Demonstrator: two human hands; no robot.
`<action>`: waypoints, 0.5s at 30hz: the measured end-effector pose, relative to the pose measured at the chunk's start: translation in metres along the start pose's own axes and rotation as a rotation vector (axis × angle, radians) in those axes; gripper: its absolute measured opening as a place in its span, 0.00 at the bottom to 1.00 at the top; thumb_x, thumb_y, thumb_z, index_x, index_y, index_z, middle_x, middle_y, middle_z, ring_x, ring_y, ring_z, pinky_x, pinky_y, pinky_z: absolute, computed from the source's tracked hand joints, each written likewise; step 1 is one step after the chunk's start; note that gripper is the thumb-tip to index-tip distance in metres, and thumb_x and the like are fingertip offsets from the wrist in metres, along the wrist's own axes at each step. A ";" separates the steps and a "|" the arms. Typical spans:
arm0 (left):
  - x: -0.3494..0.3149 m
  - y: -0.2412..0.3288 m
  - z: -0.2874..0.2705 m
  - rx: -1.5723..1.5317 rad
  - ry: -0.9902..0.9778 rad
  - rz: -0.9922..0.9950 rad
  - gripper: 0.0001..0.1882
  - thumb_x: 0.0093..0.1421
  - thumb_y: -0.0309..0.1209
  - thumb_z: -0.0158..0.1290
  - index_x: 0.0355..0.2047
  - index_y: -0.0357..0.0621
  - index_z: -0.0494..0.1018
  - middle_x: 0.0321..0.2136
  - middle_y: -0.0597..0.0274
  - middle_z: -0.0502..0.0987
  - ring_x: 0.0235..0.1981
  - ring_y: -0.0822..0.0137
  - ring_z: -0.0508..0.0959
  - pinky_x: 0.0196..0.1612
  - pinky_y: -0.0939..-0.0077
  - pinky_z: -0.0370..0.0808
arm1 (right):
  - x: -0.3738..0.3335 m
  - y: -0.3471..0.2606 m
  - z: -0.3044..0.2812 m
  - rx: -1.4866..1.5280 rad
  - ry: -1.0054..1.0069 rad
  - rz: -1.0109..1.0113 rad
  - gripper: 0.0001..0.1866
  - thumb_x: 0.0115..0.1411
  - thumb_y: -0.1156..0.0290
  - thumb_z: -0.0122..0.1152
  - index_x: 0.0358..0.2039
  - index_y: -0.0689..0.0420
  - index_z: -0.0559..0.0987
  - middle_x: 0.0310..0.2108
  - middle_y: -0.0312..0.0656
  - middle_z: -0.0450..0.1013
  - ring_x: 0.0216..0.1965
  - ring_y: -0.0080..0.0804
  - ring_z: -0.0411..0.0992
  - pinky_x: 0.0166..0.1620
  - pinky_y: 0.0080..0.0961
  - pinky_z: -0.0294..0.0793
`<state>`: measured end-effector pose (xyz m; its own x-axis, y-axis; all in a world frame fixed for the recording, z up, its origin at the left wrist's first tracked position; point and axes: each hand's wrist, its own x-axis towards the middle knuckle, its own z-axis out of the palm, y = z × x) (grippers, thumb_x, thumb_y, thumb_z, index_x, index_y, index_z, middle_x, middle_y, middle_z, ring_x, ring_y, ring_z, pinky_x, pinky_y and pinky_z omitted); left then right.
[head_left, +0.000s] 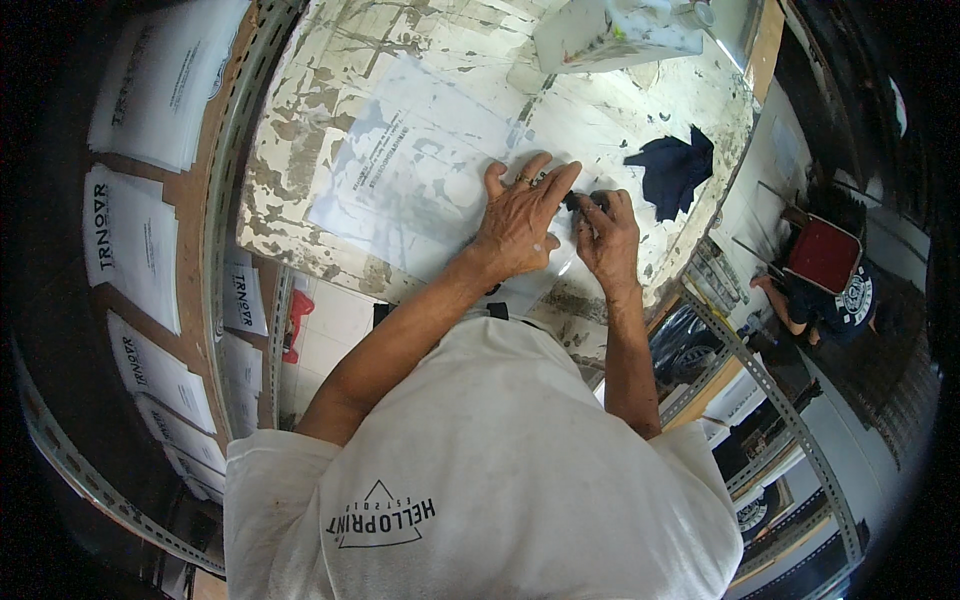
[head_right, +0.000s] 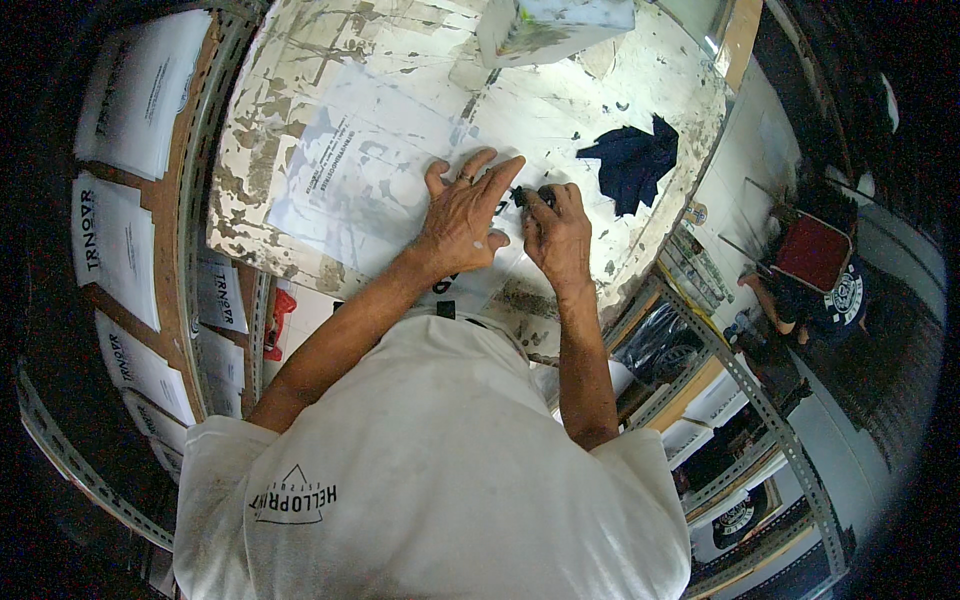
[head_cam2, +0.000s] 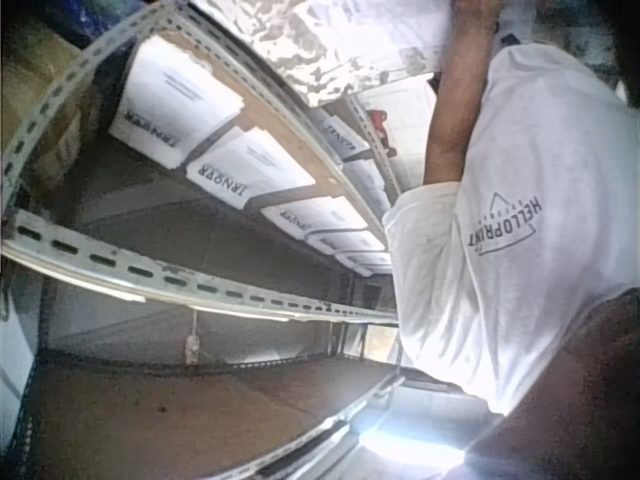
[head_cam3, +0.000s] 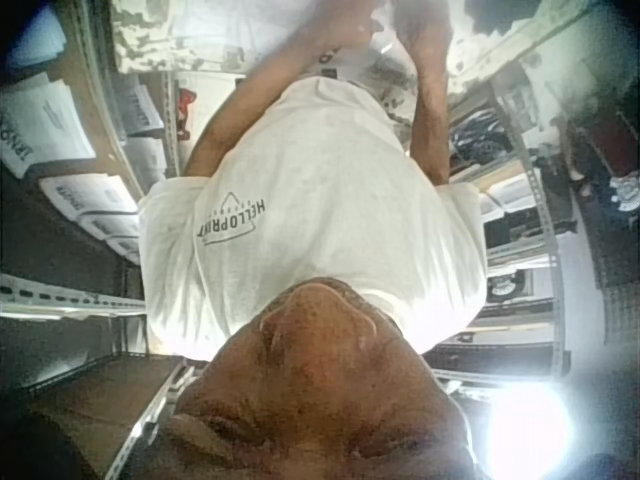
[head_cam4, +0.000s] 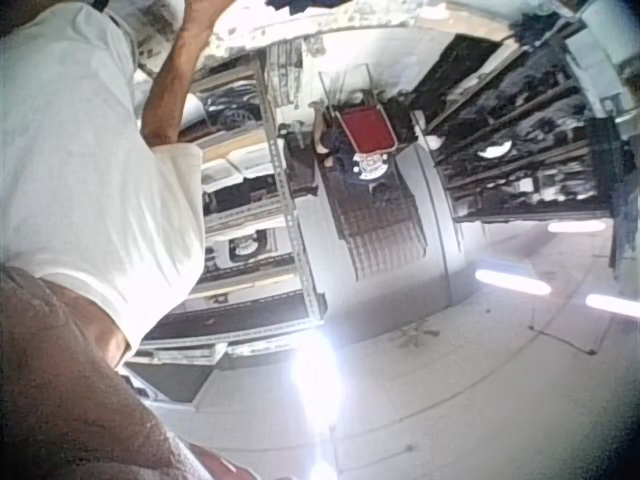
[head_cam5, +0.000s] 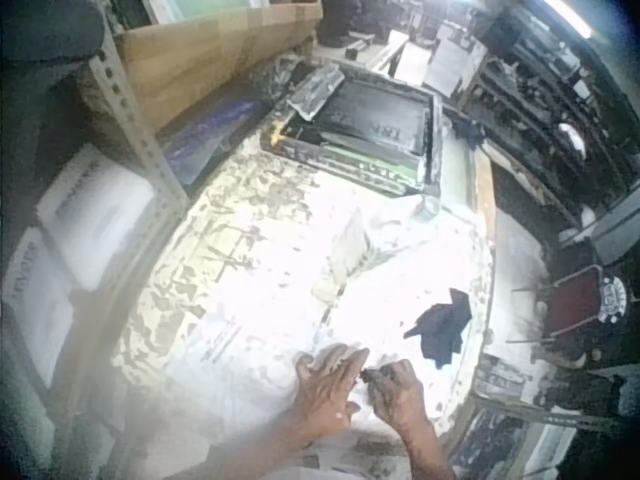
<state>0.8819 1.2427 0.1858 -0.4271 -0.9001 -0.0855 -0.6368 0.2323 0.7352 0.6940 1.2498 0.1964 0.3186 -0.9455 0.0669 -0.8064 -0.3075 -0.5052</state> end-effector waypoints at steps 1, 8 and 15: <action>0.000 -0.001 0.001 0.006 -0.006 -0.002 0.56 0.42 0.29 0.69 0.71 0.49 0.53 0.64 0.56 0.69 0.71 0.54 0.58 0.63 0.40 0.45 | 0.000 0.000 0.001 -0.002 0.006 0.008 0.19 0.46 0.80 0.65 0.43 0.61 0.83 0.36 0.47 0.71 0.40 0.46 0.69 0.38 0.40 0.76; 0.000 -0.001 0.001 -0.011 0.004 0.005 0.56 0.42 0.29 0.69 0.71 0.48 0.53 0.64 0.55 0.69 0.71 0.54 0.58 0.63 0.40 0.45 | -0.005 -0.003 -0.001 0.005 -0.047 -0.026 0.20 0.46 0.81 0.66 0.44 0.61 0.83 0.36 0.47 0.72 0.39 0.46 0.70 0.39 0.40 0.76; 0.000 -0.002 0.000 0.003 -0.012 0.007 0.56 0.42 0.29 0.69 0.71 0.48 0.53 0.65 0.56 0.69 0.71 0.54 0.58 0.63 0.40 0.45 | -0.005 -0.005 -0.002 0.024 -0.044 -0.010 0.20 0.46 0.80 0.66 0.44 0.61 0.83 0.36 0.47 0.71 0.40 0.47 0.70 0.39 0.40 0.76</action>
<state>0.8832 1.2428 0.1843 -0.4391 -0.8941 -0.0883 -0.6356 0.2397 0.7339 0.6957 1.2556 0.2002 0.3489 -0.9365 0.0342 -0.7909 -0.3138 -0.5254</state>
